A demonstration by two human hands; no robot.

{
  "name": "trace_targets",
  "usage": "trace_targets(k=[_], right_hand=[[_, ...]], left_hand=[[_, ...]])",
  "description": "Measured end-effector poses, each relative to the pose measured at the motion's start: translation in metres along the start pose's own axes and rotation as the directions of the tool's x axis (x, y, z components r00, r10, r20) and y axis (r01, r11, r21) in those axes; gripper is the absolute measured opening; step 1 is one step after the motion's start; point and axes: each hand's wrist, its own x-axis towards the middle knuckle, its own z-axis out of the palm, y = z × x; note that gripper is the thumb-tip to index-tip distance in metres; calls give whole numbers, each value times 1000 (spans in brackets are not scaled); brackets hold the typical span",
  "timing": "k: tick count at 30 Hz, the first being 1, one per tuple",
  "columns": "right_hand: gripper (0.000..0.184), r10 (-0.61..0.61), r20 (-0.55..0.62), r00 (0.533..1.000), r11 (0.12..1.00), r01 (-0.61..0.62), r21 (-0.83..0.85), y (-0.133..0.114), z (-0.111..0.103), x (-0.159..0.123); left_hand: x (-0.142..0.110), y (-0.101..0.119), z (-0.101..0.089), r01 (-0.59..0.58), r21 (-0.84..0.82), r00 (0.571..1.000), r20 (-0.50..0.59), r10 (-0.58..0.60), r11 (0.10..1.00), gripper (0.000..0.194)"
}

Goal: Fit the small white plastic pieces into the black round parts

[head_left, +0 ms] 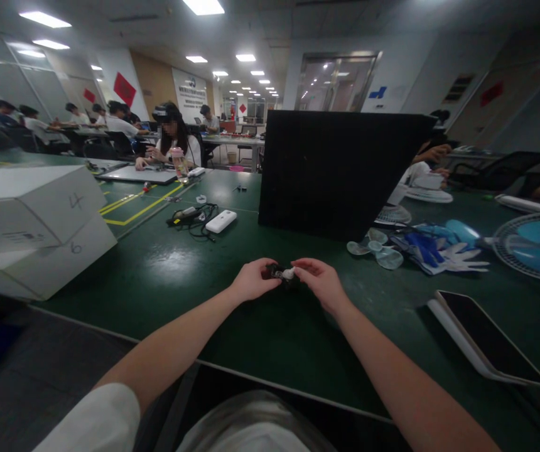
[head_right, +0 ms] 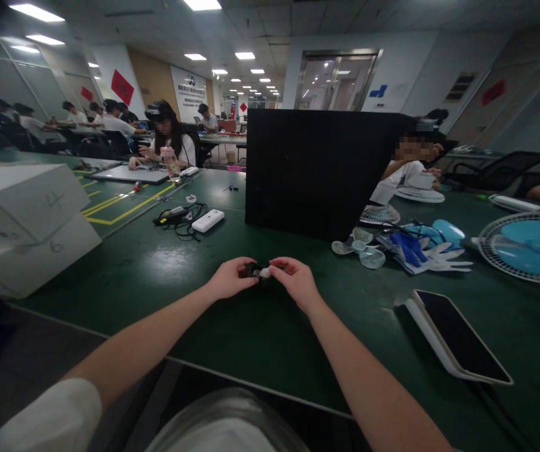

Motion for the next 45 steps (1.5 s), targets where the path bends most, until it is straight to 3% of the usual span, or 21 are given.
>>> trace_targets(k=[6, 8, 12, 17, 20, 23, 26, 29, 33, 36, 39, 42, 45], right_hand=[[50, 181, -145, 973, 953, -138, 269, 5, -21, 11], [47, 163, -164, 973, 974, -132, 186, 8, -27, 13], [39, -11, -144, 990, 998, 2, -62, 8, -27, 11], [33, -126, -41, 991, 980, 118, -161, -1, -11, 2], [30, -122, 47, 991, 974, 129, -184, -2, -5, -1], [41, -58, -45, 997, 997, 56, -44, 0, -7, 3], [53, 81, -211, 974, 961, -20, 277, 4, -25, 14], [72, 256, -163, 953, 861, -148, 487, 12, -53, 27], [77, 315, -123, 941, 895, -251, 370, 29, -77, 37], [82, 277, -110, 954, 930, -238, 281, 37, -82, 39], [83, 282, -105, 954, 917, -236, 320, 38, -82, 39], [81, 332, -100, 938, 852, -253, 458, 36, -82, 38], [75, 407, -76, 910, 700, -257, 666, 35, -81, 39]], left_hand=[[0, 1, -2, 12, -3, 1000, 12, -12, 1000, 53], [-1, 2, -3, 10, 1, 1000, 20, -10, 1000, 53], [-2, 3, -3, 10, 5, 1000, 25, -10, 1000, 54], [0, 1, 0, 32, 25, 999, -1, -32, 999, 54], [0, 0, 0, 34, 21, 999, 3, -34, 999, 56], [0, 1, -1, 19, 3, 1000, -6, -19, 1000, 54], [0, 1, -4, 0, -10, 1000, -3, 0, 1000, 51], [0, 1, -6, 8, -30, 1000, 10, -7, 1000, 52], [1, 1, -6, 25, -28, 999, 21, -24, 999, 53], [1, 0, -6, 24, -26, 1000, 21, -23, 999, 52], [1, -1, -6, 16, -26, 1000, 22, -15, 1000, 52], [1, -3, -6, 13, -29, 1000, 23, -12, 999, 52], [3, -7, -3, 15, -30, 1000, 24, -14, 999, 53]])
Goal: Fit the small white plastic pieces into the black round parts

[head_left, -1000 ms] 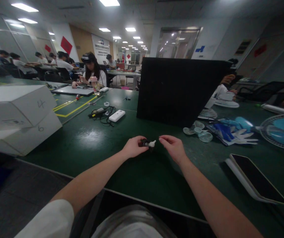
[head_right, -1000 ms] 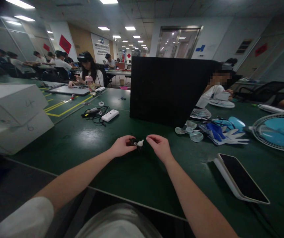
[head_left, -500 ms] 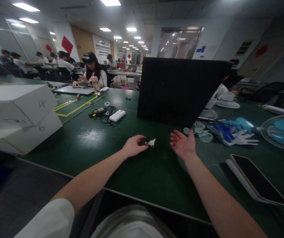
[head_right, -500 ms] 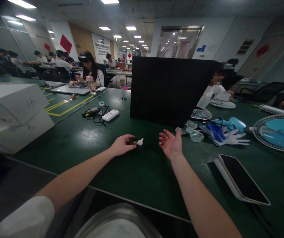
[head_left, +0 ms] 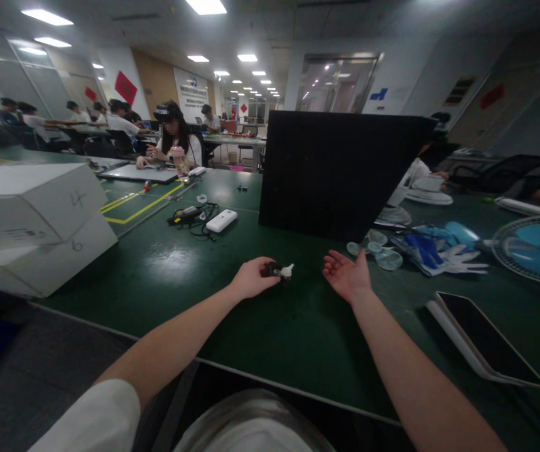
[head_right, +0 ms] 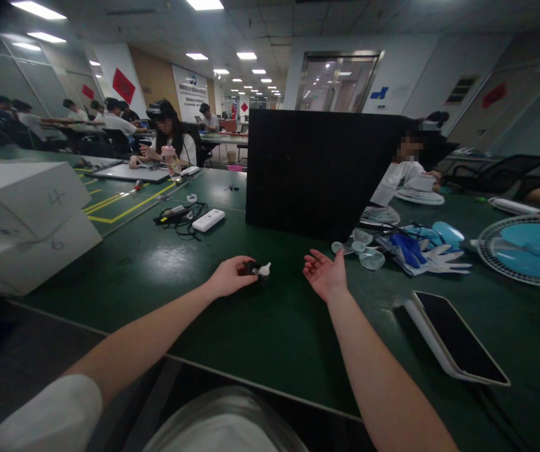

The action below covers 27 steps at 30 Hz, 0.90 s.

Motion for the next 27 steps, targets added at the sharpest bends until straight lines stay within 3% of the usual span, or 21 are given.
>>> trace_targets(k=[2, 6, 11, 16, 19, 22, 27], right_hand=[[72, 32, -10, 999, 995, -31, 100, 0, 1, 0], [72, 42, -12, 999, 989, -40, 144, 0, 1, -1], [73, 53, -15, 998, 988, -50, 149, -1, 0, -2], [73, 50, -1, 999, 987, -49, 152, 0, 1, -3], [72, 41, 5, 999, 989, -41, 145, 0, 1, -3], [72, 43, 3, 999, 989, -43, 143, 0, 1, -3], [72, 44, 8, 999, 989, -45, 140, 1, 1, -4]], left_hand=[[1, -2, 1, -4, -10, 1000, -4, 4, 1000, 53], [1, -3, -1, -4, -21, 1000, -17, 4, 1000, 54], [1, -9, -24, 43, -17, 996, -72, -44, 999, 57], [-6, -44, -75, 135, -19, 974, -179, -136, 991, 63], [-20, -67, -115, 201, -57, 938, -278, -209, 978, 70], [-40, -83, -151, 224, -62, 927, -294, -232, 973, 73], [-61, -95, -183, 318, 292, 901, -390, -191, 902, 63]])
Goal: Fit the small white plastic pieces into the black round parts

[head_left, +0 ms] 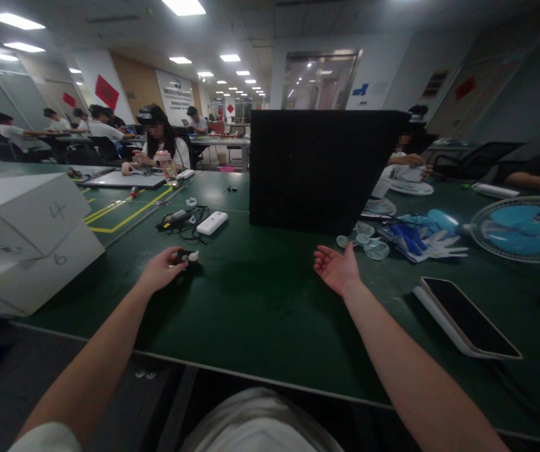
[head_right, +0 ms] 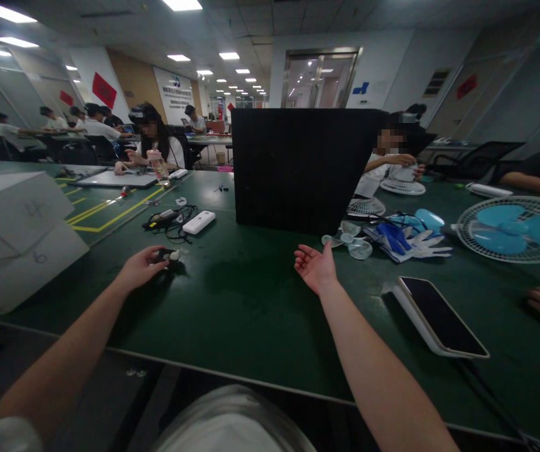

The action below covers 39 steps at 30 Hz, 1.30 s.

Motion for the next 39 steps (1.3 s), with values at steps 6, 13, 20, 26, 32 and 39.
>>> trace_targets(k=[6, 13, 20, 26, 32, 39], right_hand=[[72, 1, -11, 1000, 1000, -1, -12, 0, 2, -1], [68, -15, -37, 999, 999, 14, -43, 0, 8, -6], [63, -52, -53, 997, 997, 49, -63, 3, 7, -5], [63, -46, -21, 999, 996, 45, -77, 3, 4, -1], [66, -39, -33, 999, 996, 36, -82, 2, 10, -4], [68, -44, -23, 999, 994, 41, -97, 2, 10, -6]], left_hand=[[-2, 1, -9, -101, 420, 976, -133, 172, 902, 58], [-18, 25, -6, -216, 692, 915, -101, 390, 689, 50], [-20, 36, 6, -290, 579, 913, -72, 402, 762, 64], [-10, 38, 18, -250, 321, 927, -193, 321, 914, 73], [-11, 36, 36, -204, 257, 970, -75, 230, 945, 77], [-9, 37, 35, -223, 232, 970, -41, 239, 947, 73]])
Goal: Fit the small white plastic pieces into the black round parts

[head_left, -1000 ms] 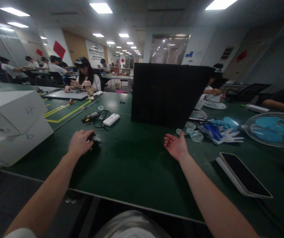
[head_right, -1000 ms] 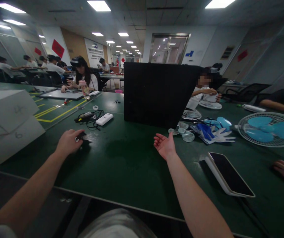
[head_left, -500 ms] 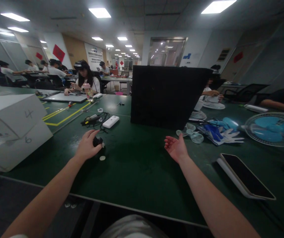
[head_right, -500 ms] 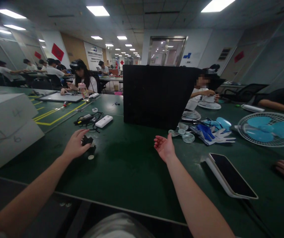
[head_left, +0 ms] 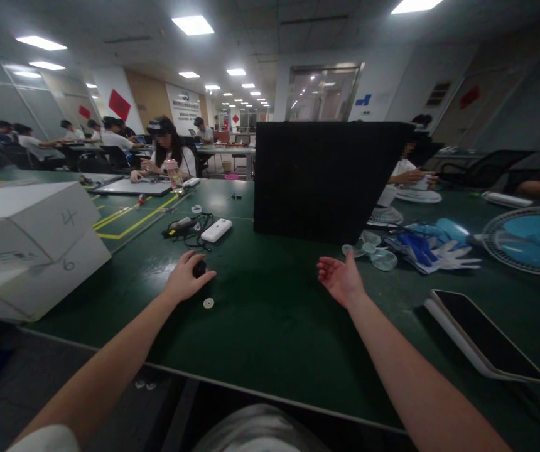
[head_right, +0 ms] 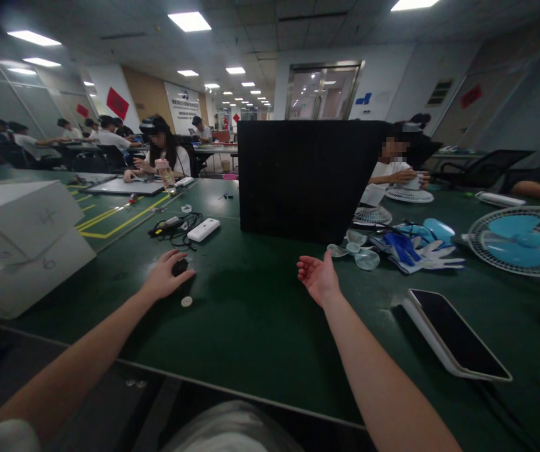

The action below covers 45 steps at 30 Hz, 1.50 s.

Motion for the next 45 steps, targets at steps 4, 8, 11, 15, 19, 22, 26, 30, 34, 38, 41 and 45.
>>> trace_targets(k=[4, 8, 11, 15, 19, 22, 26, 30, 34, 38, 41, 45], right_hand=[[66, 0, 4, 1000, 1000, 0, -1, 0, -1, 1], [67, 1, 20, 1000, 1000, -1, -14, 1, -3, 4], [66, -4, 28, 1000, 1000, 4, -10, 2, -5, 7], [67, -7, 24, 1000, 1000, 7, -3, 3, -6, 8], [67, -3, 16, 1000, 1000, 3, 3, 2, -4, 6], [68, 3, 2, 1000, 1000, -3, 3, 1, -3, 3], [68, -9, 24, 1000, 1000, 9, 14, 2, -2, 2], [69, -23, 28, 999, 1000, 23, 12, 4, -1, 3], [69, -19, 19, 1000, 1000, 19, -1, 5, -1, 2], [71, -20, 19, 1000, 999, 20, -25, 6, 1, 2], [60, -129, 4, 992, 977, 128, -168, 9, 4, -2], [35, -404, 290, 868, 726, 496, -477, 19, 19, -21]], left_hand=[[-1, 2, 0, -38, -16, 997, 61, 39, 999, 71], [0, 16, 6, -43, -22, 995, 89, 45, 999, 75], [2, 37, 16, -57, -55, 992, 113, 63, 997, 76], [2, 73, 37, -78, -97, 988, 123, 90, 992, 77], [2, 120, 63, -154, -141, 975, 136, 173, 978, 74], [5, 165, 87, -211, -199, 957, 157, 244, 957, 67], [9, 222, 117, -257, -228, 941, 164, 297, 939, 61], [10, 250, 135, -270, -257, 930, 179, 320, 928, 60], [7, 251, 138, -244, -286, 937, 176, 302, 926, 57], [10, 243, 131, -146, -384, 962, 159, 221, 912, 64], [18, 236, 124, -16, -527, 980, 161, 118, 850, 68], [28, 230, 118, 213, -765, 970, 242, -36, 608, 70]])
